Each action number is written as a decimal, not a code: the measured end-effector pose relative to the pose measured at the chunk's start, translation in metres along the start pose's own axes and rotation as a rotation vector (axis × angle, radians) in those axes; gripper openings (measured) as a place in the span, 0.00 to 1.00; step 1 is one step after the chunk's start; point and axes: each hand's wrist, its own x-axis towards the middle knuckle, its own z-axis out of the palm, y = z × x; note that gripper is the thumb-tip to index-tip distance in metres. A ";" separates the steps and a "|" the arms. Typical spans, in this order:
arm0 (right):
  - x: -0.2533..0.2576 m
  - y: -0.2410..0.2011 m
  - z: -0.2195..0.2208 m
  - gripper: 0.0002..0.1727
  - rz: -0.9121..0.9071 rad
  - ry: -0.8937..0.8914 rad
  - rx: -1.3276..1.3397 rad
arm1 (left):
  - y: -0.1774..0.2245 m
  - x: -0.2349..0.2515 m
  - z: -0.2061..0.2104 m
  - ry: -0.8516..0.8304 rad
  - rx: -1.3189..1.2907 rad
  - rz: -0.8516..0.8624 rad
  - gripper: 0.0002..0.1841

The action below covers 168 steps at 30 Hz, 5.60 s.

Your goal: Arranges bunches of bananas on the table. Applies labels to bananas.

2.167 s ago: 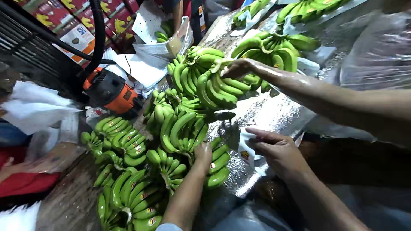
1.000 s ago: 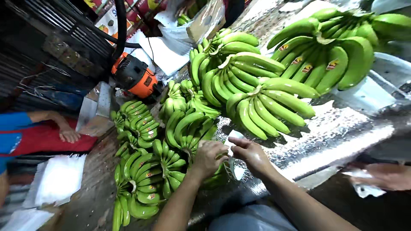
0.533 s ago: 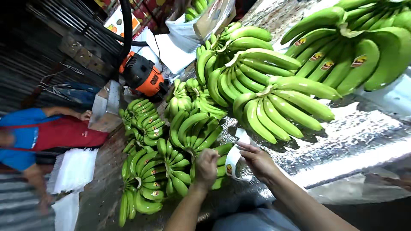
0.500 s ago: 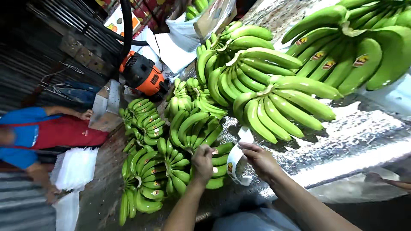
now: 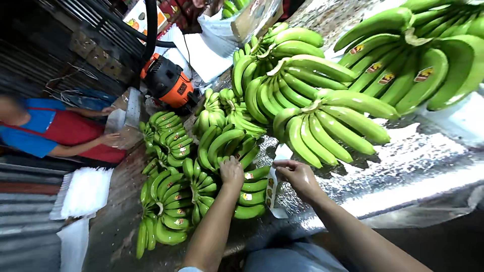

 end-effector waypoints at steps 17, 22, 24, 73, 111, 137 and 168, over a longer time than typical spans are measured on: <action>-0.003 -0.009 0.023 0.20 0.233 -0.015 0.392 | 0.009 -0.053 0.044 1.065 -0.509 0.662 0.05; 0.014 0.006 0.000 0.13 0.140 0.124 0.279 | -0.007 -0.049 0.019 0.762 -1.001 0.175 0.12; 0.015 0.003 -0.004 0.13 0.139 0.118 0.240 | -0.020 -0.032 0.015 0.725 -0.935 0.065 0.12; -0.083 -0.019 0.120 0.23 0.231 -0.034 0.532 | -0.105 -0.108 0.077 1.122 -0.898 0.976 0.08; -0.136 -0.033 0.286 0.11 0.083 0.298 0.145 | -0.239 -0.108 0.122 1.269 -0.695 1.049 0.08; -0.126 -0.015 0.258 0.10 -0.273 0.238 -0.035 | -0.277 -0.053 0.102 -0.129 -1.248 -0.010 0.22; -0.125 -0.012 0.240 0.09 -0.092 0.345 -0.003 | -0.304 -0.031 0.149 0.039 -0.973 0.625 0.16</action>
